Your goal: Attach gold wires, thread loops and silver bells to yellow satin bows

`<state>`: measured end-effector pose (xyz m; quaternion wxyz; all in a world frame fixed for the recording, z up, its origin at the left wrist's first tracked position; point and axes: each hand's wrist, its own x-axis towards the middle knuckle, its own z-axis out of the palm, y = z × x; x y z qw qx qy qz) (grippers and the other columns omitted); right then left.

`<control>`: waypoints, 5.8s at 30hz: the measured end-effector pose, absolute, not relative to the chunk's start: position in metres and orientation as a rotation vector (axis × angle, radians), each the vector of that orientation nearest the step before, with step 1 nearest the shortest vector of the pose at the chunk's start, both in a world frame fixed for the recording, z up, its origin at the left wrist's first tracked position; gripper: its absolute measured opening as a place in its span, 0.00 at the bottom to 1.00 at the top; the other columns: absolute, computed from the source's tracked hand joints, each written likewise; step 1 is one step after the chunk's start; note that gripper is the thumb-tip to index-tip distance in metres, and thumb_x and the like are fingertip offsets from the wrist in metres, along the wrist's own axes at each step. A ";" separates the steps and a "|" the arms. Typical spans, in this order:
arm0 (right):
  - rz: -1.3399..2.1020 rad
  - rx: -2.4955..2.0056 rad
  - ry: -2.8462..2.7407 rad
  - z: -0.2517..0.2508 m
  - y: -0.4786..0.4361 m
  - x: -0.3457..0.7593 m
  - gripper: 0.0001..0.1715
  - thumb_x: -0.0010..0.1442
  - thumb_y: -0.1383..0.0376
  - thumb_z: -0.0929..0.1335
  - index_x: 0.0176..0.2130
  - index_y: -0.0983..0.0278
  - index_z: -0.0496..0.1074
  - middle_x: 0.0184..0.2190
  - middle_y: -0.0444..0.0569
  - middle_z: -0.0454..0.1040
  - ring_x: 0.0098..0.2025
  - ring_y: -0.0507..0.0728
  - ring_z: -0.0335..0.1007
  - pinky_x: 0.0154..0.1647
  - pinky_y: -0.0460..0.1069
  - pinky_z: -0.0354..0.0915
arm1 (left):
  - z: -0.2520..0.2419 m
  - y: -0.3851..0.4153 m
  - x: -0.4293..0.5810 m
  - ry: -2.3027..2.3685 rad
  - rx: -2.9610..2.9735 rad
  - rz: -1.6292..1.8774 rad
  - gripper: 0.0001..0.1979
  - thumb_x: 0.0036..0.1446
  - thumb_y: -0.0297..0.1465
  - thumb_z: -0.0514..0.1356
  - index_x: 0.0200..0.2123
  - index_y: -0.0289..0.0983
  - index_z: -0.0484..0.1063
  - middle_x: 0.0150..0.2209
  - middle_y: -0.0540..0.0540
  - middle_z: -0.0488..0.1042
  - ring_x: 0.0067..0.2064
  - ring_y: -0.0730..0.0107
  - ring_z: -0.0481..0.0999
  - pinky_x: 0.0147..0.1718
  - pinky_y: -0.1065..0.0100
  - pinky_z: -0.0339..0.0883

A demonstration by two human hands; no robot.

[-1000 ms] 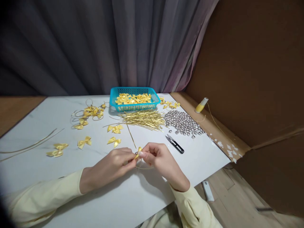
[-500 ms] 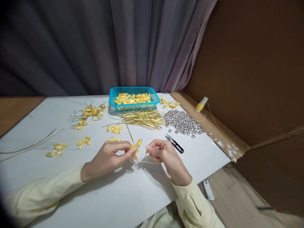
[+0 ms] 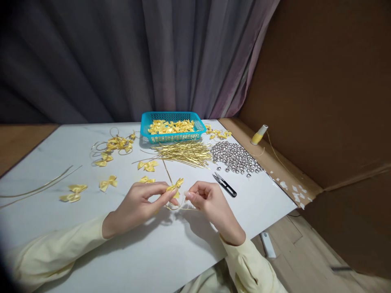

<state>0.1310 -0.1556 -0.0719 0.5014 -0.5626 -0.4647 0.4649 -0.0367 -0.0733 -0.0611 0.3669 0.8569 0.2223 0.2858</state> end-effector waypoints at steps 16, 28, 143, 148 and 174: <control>0.374 -1.536 -1.557 -0.074 -0.166 0.102 0.06 0.60 0.66 0.61 0.33 0.65 0.65 0.16 0.38 0.58 0.16 0.47 0.50 0.19 0.43 0.47 | -0.065 -0.075 -0.036 0.691 2.214 0.923 0.11 0.57 0.28 0.56 0.25 0.37 0.74 0.24 0.53 0.75 0.26 0.76 0.70 0.28 0.75 0.61; 0.126 -1.620 -1.527 -0.097 -0.156 0.084 0.09 0.61 0.61 0.61 0.38 0.64 0.63 0.12 0.36 0.61 0.12 0.48 0.55 0.14 0.42 0.47 | -0.064 -0.074 -0.033 0.900 2.154 0.891 0.15 0.56 0.34 0.56 0.20 0.36 0.74 0.17 0.53 0.69 0.23 0.73 0.64 0.25 0.72 0.58; 1.378 -1.062 -0.743 -0.068 -0.150 0.138 0.09 0.51 0.64 0.70 0.26 0.68 0.69 0.10 0.36 0.56 0.13 0.43 0.38 0.16 0.43 0.36 | -0.057 -0.067 -0.032 0.733 2.101 0.675 0.11 0.56 0.32 0.57 0.26 0.39 0.78 0.26 0.50 0.78 0.29 0.71 0.73 0.31 0.71 0.63; 1.322 -1.112 -0.837 -0.066 -0.154 0.134 0.10 0.51 0.63 0.70 0.26 0.68 0.69 0.09 0.36 0.56 0.14 0.44 0.41 0.16 0.44 0.36 | -0.054 -0.067 -0.031 0.784 2.030 0.649 0.11 0.54 0.33 0.58 0.25 0.39 0.78 0.27 0.50 0.78 0.30 0.71 0.74 0.32 0.72 0.63; 0.940 -1.403 -1.335 -0.071 -0.159 0.129 0.09 0.59 0.61 0.62 0.37 0.64 0.64 0.14 0.35 0.51 0.17 0.48 0.46 0.20 0.44 0.45 | -0.053 -0.057 -0.030 0.766 1.539 0.518 0.11 0.51 0.37 0.61 0.31 0.37 0.79 0.34 0.45 0.79 0.39 0.62 0.75 0.37 0.68 0.64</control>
